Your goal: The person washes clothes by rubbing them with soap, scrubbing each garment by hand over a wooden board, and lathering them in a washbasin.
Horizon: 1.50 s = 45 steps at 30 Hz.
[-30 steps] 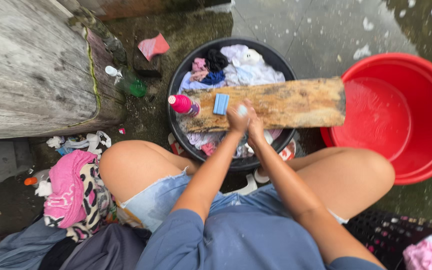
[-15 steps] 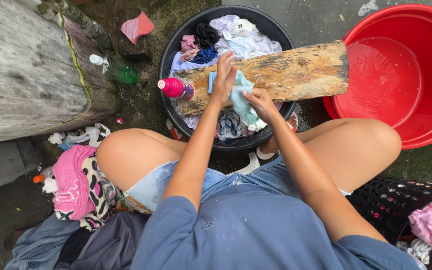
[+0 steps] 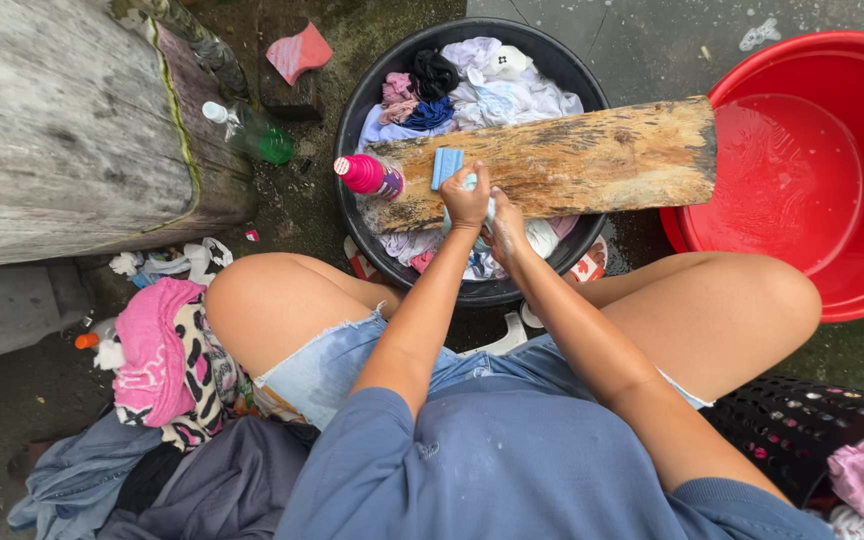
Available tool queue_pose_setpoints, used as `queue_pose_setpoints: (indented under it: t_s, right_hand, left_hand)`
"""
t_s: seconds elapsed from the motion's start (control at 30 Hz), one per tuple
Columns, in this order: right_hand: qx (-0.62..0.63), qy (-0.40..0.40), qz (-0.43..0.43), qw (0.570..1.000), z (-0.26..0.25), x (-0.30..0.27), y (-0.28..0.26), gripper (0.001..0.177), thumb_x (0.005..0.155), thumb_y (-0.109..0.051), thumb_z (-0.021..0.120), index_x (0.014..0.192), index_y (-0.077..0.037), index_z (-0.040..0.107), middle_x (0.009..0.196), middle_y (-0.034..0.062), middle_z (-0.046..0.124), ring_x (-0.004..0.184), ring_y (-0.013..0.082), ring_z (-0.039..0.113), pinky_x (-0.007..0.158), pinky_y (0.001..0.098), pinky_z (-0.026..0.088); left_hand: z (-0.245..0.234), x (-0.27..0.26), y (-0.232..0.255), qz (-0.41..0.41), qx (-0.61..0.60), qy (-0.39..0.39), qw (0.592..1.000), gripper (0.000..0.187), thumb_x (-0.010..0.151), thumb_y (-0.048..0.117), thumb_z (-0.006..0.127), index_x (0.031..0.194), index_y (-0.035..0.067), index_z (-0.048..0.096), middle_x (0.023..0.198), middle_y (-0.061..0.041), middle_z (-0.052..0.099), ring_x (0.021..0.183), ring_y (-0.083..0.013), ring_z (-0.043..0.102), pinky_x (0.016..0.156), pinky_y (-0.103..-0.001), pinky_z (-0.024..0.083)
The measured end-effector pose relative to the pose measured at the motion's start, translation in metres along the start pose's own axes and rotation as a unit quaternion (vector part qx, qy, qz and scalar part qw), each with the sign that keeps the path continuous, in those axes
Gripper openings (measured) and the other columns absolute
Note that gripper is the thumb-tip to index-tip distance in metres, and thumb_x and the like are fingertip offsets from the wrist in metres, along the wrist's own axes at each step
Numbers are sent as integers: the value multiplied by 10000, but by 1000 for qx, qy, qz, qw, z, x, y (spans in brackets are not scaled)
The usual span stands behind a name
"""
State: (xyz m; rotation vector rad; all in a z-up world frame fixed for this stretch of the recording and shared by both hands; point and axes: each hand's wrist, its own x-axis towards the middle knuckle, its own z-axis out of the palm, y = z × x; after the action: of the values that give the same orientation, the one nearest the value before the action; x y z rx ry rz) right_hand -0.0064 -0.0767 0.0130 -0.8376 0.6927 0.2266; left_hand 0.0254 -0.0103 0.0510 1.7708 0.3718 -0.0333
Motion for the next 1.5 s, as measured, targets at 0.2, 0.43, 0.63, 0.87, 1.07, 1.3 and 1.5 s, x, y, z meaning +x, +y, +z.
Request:
queue_pose_setpoints:
  t_s: [0.2,0.43,0.63,0.87,1.07,1.3,1.5]
  right_hand:
    - [-24,-86,31,996,-13,-6,-27,509,1013,-527,448,1050,-84,694,788,39,657,671,137,606,588,291,493]
    - [-447,-270,-20,852,-10,-47,-111,456,759,-490,700,1057,-145,706,859,16,771,744,93,742,530,297,532]
    - [-9,-180,-172,968,-27,-11,-25,465,928,-534,549,1263,-257,712,863,-48,682,747,66,591,703,213,524]
    - [-70,-10,9,997,22,-25,-24,359,1000,-449,634,909,-109,705,691,-27,588,579,114,471,479,287,366]
    - [-96,-53,85,990,4,-26,-25,295,941,-369,574,894,-137,750,758,-1,729,696,152,665,637,326,545]
    - [-848,-219,-90,475,-62,-29,-5,327,858,-292,664,1025,-12,641,1052,211,586,934,358,642,828,460,532]
    - [-865,-276,-70,413,-66,-45,17,637,694,-102,786,1291,-74,566,1309,238,482,1152,423,581,980,459,514]
  left_hand:
    - [2,5,4,132,191,138,963,286,943,329,714,875,55,665,903,-160,675,825,-223,647,758,-358,525]
    - [-70,3,37,203,-31,-173,963,183,1027,253,682,1000,81,740,1038,-143,756,1015,-254,707,914,-377,526]
    - [-11,-77,51,192,-109,-47,974,237,966,261,728,802,91,723,880,-91,781,753,-167,741,875,-449,535]
    - [-17,-44,21,341,-8,92,936,243,992,274,666,872,66,700,817,-138,699,737,-261,688,729,-400,554]
    - [-61,-6,-17,126,210,72,967,394,1014,295,656,674,97,636,633,-111,655,547,-320,630,573,-449,499]
    - [-102,-54,-83,23,466,-371,803,367,1001,432,553,1123,125,712,1218,-187,651,1139,-363,623,980,-528,462]
    - [-100,-63,-92,-67,552,-406,725,470,1011,381,501,1392,125,601,1510,-113,524,1388,-270,501,1159,-509,335]
